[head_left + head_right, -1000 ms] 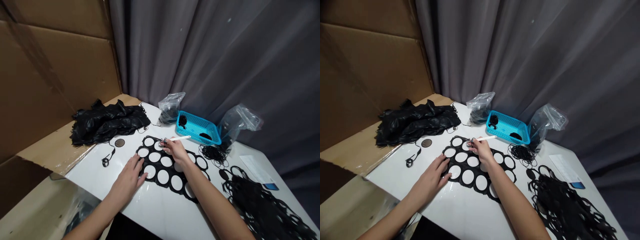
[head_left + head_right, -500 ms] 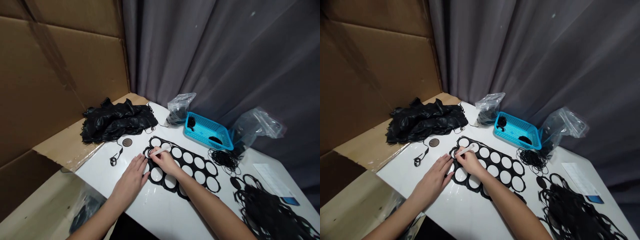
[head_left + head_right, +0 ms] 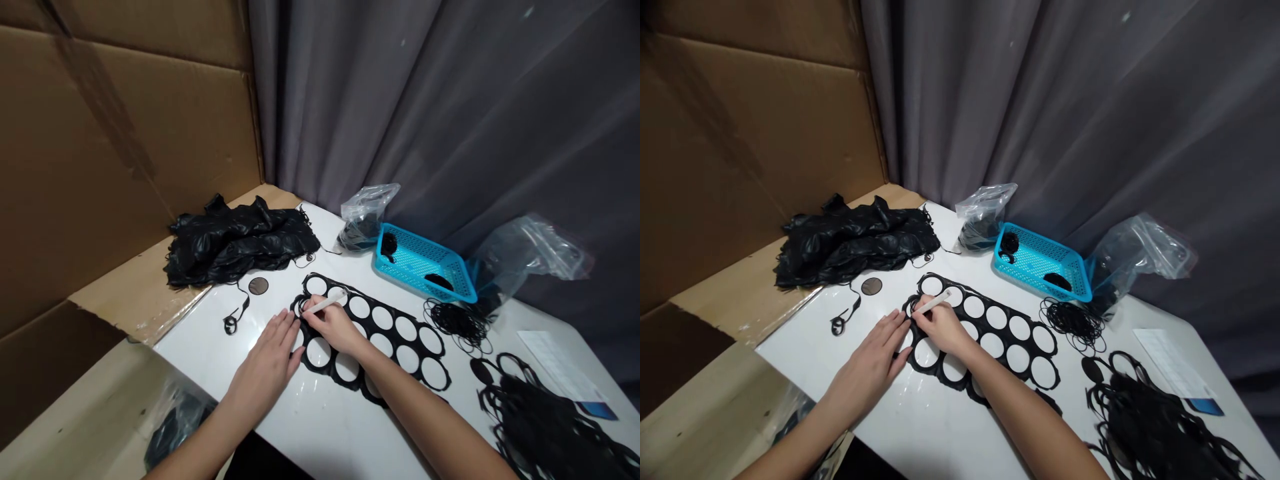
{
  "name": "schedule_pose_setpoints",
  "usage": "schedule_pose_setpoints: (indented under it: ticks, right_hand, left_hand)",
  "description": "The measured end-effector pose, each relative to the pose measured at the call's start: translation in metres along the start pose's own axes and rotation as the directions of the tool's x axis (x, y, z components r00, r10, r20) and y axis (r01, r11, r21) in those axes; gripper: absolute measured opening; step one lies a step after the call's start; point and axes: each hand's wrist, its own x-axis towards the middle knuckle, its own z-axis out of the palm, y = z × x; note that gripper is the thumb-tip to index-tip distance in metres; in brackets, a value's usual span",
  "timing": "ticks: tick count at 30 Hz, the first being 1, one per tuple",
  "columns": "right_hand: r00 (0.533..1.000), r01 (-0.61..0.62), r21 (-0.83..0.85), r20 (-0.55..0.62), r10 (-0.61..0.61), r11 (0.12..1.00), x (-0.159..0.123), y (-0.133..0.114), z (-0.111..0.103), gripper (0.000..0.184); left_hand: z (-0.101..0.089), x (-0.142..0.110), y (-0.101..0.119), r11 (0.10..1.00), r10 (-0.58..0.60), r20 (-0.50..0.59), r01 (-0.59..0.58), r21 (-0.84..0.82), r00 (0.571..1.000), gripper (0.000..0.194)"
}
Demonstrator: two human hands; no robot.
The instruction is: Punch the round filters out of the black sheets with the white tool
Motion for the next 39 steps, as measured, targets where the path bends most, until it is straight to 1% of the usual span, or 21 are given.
schedule_pose_setpoints:
  ticks: [2,5,8,9,10,11,12,13,15,17,18,20,21,23,26,28,30,32,35,37,39]
  right_hand:
    - [0.999,0.037,-0.047,-0.001,-0.037,0.998,-0.001,-0.002,0.001,0.015]
    - [0.987,0.157,-0.188,0.001,-0.159,0.97,-0.008,-0.006,0.01,0.015]
    - [0.958,0.284,-0.383,0.08,-0.275,0.879,-0.012,-0.008,0.016,0.016]
    - [0.952,0.3,-0.438,0.085,-0.293,0.848,-0.011,-0.007,0.014,0.017]
    - [0.952,0.289,-0.482,0.053,-0.301,0.827,-0.008,-0.004,0.009,0.017]
    - [0.954,0.247,-0.513,-0.022,-0.3,0.822,-0.003,-0.002,-0.001,0.018]
    - [0.947,0.18,-0.522,-0.137,-0.29,0.834,0.003,0.002,-0.013,0.019]
    - [0.926,0.094,-0.507,-0.272,-0.263,0.857,0.009,0.005,-0.028,0.02]
    - [0.846,-0.063,-0.391,-0.509,-0.159,0.918,0.018,0.012,-0.059,0.019]
    - [0.786,-0.147,-0.197,-0.618,-0.006,0.969,0.02,0.017,-0.082,0.021]
    - [0.777,-0.16,-0.074,-0.625,0.079,0.984,0.019,0.019,-0.087,0.023]
    - [0.798,-0.147,0.207,-0.552,0.24,0.967,0.013,0.021,-0.086,0.028]
    - [0.821,-0.141,0.347,-0.482,0.305,0.927,0.009,0.021,-0.08,0.031]
    - [0.865,-0.155,0.573,-0.315,0.391,0.805,0.002,0.017,-0.063,0.034]
    - [0.903,-0.216,0.739,-0.097,0.418,0.638,-0.01,0.004,-0.034,0.036]
    - [0.925,-0.253,0.767,0.014,0.379,0.59,-0.017,-0.008,-0.017,0.035]
    - [0.945,-0.284,0.739,0.106,0.311,0.611,-0.026,-0.018,-0.003,0.032]
    - [0.959,-0.281,0.636,0.157,0.236,0.719,-0.034,-0.026,0.007,0.029]
    - [0.977,-0.194,0.359,0.149,0.149,0.913,-0.042,-0.031,0.016,0.022]
    - [0.985,-0.135,0.21,0.131,0.109,0.968,-0.045,-0.032,0.019,0.018]
    - [0.99,-0.099,0.141,0.115,0.083,0.985,-0.046,-0.032,0.021,0.015]
  left_hand:
    - [0.001,0.0,0.0,1.0,0.002,-0.007,-0.002,0.002,1.0,0.043]
    - [0.001,0.001,0.0,1.0,0.011,-0.013,-0.011,0.001,1.0,0.043]
    - [0.0,0.001,0.0,1.0,0.015,-0.006,-0.015,-0.01,1.0,0.042]
    - [0.0,0.001,0.0,1.0,0.013,-0.005,-0.013,-0.007,1.0,0.041]
    - [0.0,0.001,0.0,1.0,0.012,-0.006,-0.012,-0.001,1.0,0.041]
    - [0.0,0.001,0.0,1.0,0.009,-0.006,-0.009,0.005,1.0,0.04]
    - [0.0,0.001,0.001,1.0,0.006,-0.007,-0.006,0.008,1.0,0.04]
    - [0.0,0.001,0.001,1.0,0.003,-0.008,-0.003,0.007,1.0,0.039]
    - [0.0,0.001,0.001,1.0,0.002,-0.008,-0.002,-0.001,1.0,0.039]
    - [-0.002,0.002,0.0,1.0,0.002,-0.009,-0.002,-0.009,1.0,0.039]
    - [-0.003,0.003,0.0,1.0,0.002,-0.011,-0.002,-0.017,1.0,0.038]
    - [-0.008,0.004,-0.001,0.999,-0.016,-0.023,0.015,-0.05,1.0,0.037]
    - [-0.012,0.003,-0.001,0.997,-0.034,-0.041,0.031,-0.07,0.999,0.036]
    - [-0.02,0.0,-0.001,0.993,-0.061,-0.081,0.053,-0.101,0.995,0.029]
    - [-0.031,-0.012,0.002,0.993,-0.047,-0.077,0.038,-0.116,0.996,0.02]
    - [-0.035,-0.023,0.006,0.993,-0.022,-0.046,0.017,-0.116,0.999,0.02]
    - [-0.034,-0.033,0.009,0.995,-0.001,-0.034,-0.002,-0.102,0.999,0.022]
    - [-0.031,-0.04,0.011,0.997,0.015,-0.033,-0.018,-0.079,0.999,0.024]
    - [-0.027,-0.046,0.011,0.998,0.021,-0.033,-0.023,-0.053,0.999,0.026]
    - [-0.026,-0.047,0.011,0.999,0.017,-0.037,-0.019,-0.05,0.999,0.026]
    - [-0.025,-0.047,0.012,0.998,0.011,-0.036,-0.013,-0.054,0.999,0.027]
